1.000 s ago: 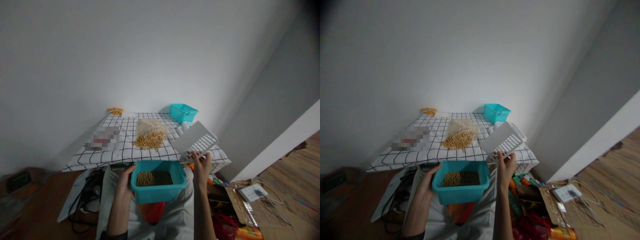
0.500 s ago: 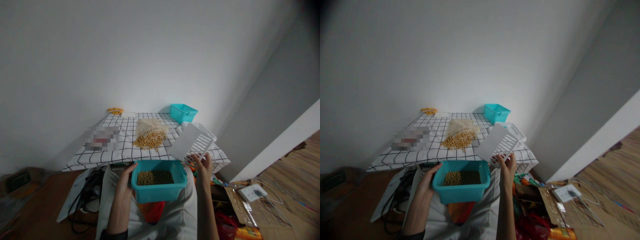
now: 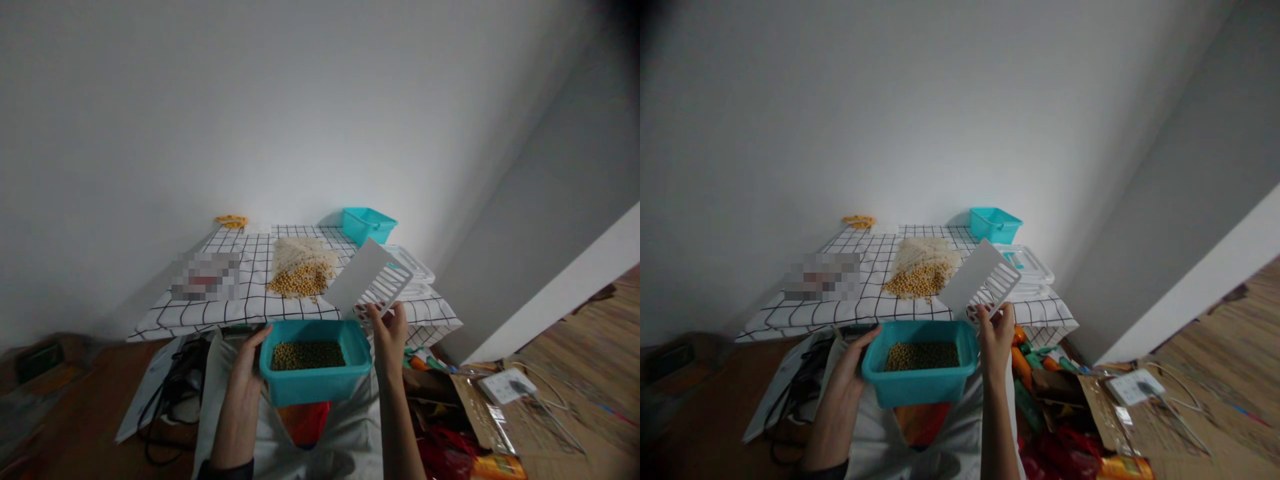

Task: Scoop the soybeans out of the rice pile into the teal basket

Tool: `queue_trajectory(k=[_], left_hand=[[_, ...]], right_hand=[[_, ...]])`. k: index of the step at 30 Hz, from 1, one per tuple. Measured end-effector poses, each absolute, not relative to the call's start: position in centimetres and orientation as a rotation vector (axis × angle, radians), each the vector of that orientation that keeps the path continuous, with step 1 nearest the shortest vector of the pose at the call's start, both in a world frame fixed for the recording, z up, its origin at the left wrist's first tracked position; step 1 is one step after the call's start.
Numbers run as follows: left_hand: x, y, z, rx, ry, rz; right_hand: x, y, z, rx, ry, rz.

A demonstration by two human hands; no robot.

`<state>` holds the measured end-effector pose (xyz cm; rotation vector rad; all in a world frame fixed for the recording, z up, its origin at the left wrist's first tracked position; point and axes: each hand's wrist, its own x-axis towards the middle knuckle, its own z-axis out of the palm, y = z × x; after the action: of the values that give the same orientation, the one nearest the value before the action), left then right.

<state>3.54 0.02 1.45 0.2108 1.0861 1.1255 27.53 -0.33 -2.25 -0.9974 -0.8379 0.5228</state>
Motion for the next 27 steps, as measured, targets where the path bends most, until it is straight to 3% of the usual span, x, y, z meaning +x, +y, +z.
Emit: queue_trajectory(k=[27], left_hand=[[2.6,0.1,0.9,0.203,1.081,1.185]], right_hand=[[26.0,-0.2,-2.0,-0.976,-0.932,0.589]])
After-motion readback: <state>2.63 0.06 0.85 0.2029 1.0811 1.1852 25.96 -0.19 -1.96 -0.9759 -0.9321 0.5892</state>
